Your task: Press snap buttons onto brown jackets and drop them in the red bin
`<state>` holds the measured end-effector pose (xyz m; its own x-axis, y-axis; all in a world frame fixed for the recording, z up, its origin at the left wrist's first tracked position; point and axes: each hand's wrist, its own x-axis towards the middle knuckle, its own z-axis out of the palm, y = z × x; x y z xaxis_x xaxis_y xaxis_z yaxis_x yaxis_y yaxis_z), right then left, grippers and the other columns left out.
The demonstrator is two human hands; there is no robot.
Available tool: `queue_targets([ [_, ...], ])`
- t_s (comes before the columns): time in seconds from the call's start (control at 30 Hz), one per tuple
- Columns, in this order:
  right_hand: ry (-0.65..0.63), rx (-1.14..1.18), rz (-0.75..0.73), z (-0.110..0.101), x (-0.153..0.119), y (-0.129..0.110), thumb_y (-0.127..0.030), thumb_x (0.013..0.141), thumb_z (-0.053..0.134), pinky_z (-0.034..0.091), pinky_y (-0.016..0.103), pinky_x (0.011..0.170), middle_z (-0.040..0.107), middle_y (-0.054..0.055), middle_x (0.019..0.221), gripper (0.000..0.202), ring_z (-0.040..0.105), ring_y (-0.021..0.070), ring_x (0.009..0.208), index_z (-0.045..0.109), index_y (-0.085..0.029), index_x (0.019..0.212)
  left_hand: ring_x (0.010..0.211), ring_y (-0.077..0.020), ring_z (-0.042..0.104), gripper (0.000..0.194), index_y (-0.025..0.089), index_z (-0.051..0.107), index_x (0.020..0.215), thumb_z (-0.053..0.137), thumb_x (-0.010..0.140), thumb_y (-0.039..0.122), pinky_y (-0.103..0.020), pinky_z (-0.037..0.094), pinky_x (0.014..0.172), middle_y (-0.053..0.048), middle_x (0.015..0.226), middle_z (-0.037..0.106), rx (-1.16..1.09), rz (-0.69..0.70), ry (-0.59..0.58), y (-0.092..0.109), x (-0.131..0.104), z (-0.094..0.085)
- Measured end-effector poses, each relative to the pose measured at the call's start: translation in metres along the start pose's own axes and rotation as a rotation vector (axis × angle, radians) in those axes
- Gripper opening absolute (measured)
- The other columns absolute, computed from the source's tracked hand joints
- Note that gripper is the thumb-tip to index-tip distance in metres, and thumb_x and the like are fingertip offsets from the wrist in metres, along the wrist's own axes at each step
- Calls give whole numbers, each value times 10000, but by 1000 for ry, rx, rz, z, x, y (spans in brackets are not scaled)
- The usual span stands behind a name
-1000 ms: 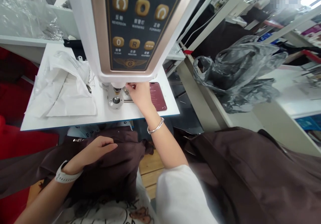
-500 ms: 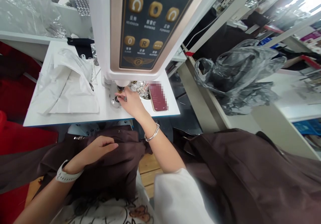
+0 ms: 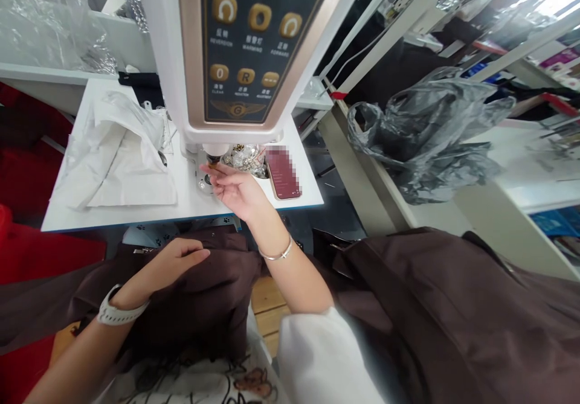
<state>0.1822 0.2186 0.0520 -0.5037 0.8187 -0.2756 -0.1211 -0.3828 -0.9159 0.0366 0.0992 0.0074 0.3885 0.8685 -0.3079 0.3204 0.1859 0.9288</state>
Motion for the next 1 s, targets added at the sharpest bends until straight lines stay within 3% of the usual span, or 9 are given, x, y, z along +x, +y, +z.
queue_targets([
  [0.07,-24,35,-5,0,-7,1,-136,690,466,462,263,671,564,69,1150,331,561,137,845,539,-168,1011,532,-86,298,401,166,353,550,433,801,469,-232,238,492,45,549,310,7,-8,48,11,4,-10],
  [0.13,-75,-78,9,0,-19,5,-222,751,495,458,281,716,599,64,1071,285,563,149,842,547,-166,1026,522,-84,312,395,159,405,563,454,791,478,-224,251,486,46,539,331,0,-6,95,24,10,-22],
  [0.27,-212,-405,101,-2,-42,18,-400,774,536,432,276,663,607,22,756,240,532,149,718,592,-168,804,557,-95,406,369,143,529,607,500,772,472,-208,316,517,30,568,459,-35,28,141,47,23,-43],
  [0.37,-128,-289,89,-8,-43,24,-447,750,557,370,230,541,506,-21,619,288,449,100,569,537,-165,693,593,-117,483,359,134,602,682,565,725,489,-212,362,538,7,627,553,-80,-1,168,53,34,-54],
  [0.5,-56,-194,25,-16,-25,21,-426,694,625,324,209,513,472,-33,604,293,417,80,540,522,-153,669,572,-125,524,384,127,632,734,616,678,507,-218,393,523,-12,631,595,-191,-86,201,52,47,-64],
  [0.7,-18,-317,-54,-25,2,13,-374,647,678,334,210,539,505,-28,629,262,453,89,582,568,-141,697,621,-129,571,297,117,631,764,706,625,369,-222,432,561,-25,705,634,-414,-100,154,52,64,-74],
  [1.0,66,-192,-80,-39,29,20,-322,613,710,422,272,730,612,4,738,252,561,133,725,624,-145,770,670,-165,599,309,104,647,805,688,618,346,-276,454,635,-32,721,658,-378,-35,216,33,109,-81],
])
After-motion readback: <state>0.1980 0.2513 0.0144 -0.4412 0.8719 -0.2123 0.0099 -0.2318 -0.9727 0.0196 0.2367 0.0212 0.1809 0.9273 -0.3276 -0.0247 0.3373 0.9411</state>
